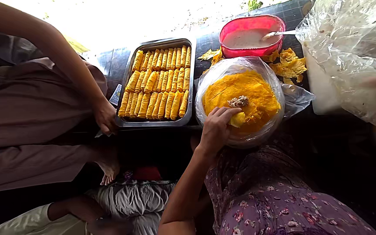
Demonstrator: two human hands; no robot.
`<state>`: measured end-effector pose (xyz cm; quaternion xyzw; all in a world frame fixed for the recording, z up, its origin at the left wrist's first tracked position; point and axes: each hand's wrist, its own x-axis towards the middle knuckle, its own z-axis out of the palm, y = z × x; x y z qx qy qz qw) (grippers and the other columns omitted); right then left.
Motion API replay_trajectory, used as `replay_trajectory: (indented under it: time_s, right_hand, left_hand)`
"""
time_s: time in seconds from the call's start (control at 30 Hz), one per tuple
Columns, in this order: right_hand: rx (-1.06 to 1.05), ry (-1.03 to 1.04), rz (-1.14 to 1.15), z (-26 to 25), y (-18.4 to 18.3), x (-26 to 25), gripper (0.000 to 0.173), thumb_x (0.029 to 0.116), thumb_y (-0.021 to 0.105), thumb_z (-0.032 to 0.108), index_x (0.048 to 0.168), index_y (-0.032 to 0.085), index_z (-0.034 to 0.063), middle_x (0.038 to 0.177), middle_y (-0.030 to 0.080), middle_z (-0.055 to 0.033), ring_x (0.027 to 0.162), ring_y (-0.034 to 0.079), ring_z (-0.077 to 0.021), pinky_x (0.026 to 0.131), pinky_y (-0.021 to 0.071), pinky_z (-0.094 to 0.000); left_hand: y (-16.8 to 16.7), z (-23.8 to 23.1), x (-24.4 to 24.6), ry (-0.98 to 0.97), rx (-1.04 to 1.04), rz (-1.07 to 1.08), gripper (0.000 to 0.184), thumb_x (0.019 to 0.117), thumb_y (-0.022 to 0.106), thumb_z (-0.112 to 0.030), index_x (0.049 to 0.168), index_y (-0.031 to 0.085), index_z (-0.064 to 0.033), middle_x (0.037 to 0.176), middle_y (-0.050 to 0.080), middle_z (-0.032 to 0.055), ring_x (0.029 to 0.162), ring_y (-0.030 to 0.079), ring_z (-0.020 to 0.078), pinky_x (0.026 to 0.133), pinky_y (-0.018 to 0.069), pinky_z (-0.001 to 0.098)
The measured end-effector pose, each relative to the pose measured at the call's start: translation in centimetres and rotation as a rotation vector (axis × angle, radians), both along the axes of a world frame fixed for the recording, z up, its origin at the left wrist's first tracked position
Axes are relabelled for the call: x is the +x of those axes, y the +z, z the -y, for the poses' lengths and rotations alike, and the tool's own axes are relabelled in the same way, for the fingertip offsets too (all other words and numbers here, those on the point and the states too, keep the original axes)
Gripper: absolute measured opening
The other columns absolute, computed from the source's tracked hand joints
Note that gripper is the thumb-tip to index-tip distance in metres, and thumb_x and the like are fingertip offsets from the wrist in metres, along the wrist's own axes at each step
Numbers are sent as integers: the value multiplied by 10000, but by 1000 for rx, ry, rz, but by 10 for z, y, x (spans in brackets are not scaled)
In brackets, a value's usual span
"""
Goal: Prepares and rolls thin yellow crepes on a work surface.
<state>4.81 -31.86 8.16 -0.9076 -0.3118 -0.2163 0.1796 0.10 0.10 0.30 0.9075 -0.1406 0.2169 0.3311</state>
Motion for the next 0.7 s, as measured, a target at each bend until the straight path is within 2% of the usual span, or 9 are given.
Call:
replay_trajectory:
  time_s: [0.07, 0.1, 0.17, 0.23, 0.37, 0.5, 0.7]
  right_hand:
    - [95, 190, -3, -58, -21, -14, 263, 1019, 539, 129, 1085, 745, -21, 1028, 729, -216, 991, 695, -366, 857, 546, -476]
    - [121, 266, -26, -76, -39, -10, 258, 1007, 560, 150, 1083, 764, 13, 1024, 742, -170, 997, 699, -338, 869, 554, -453]
    - [146, 363, -55, -97, -70, 6, 259, 1001, 584, 178, 1111, 765, 30, 1067, 745, -145, 1039, 692, -329, 916, 543, -440]
    - [158, 391, -60, -106, -85, 18, 257, 992, 605, 192, 1098, 769, 24, 1058, 741, -153, 1033, 690, -330, 936, 539, -423]
    - [200, 420, -100, -109, -84, 27, 222, 980, 612, 159, 990, 794, 32, 991, 735, -146, 985, 692, -309, 897, 552, -383]
    - [222, 454, -224, -107, -77, 37, 227, 968, 603, 162, 974, 796, 42, 989, 740, -142, 958, 694, -308, 853, 552, -410]
    - [223, 434, -335, -110, -73, 44, 212, 945, 575, 123, 920, 760, 23, 967, 728, -138, 911, 683, -291, 799, 541, -411]
  left_hand:
    - [6, -2, 2, 9, -36, -36, 292, 856, 620, 84, 1101, 754, -3, 1001, 743, 140, 942, 713, 248, 877, 562, 365]
    - [8, -3, 3, 16, -50, -54, 288, 865, 612, 89, 1102, 750, 2, 996, 740, 137, 933, 713, 233, 868, 566, 355]
    - [11, -3, 5, 29, -66, -81, 273, 886, 598, 98, 1099, 744, 8, 996, 738, 130, 921, 712, 203, 852, 571, 327]
    - [12, -3, 7, 37, -75, -82, 268, 889, 596, 107, 1093, 741, 13, 997, 736, 134, 918, 713, 204, 849, 573, 330]
    - [10, -1, 10, 39, -80, -81, 268, 886, 604, 115, 1102, 732, 23, 1035, 735, 144, 953, 719, 220, 868, 579, 349]
    - [11, -1, 13, 7, -78, -85, 319, 858, 570, 158, 1125, 705, 48, 1029, 695, 169, 939, 688, 243, 859, 563, 353]
    - [19, -6, 18, -111, -77, -185, 349, 834, 591, 170, 1147, 682, 45, 1073, 667, 175, 1001, 663, 258, 903, 550, 363]
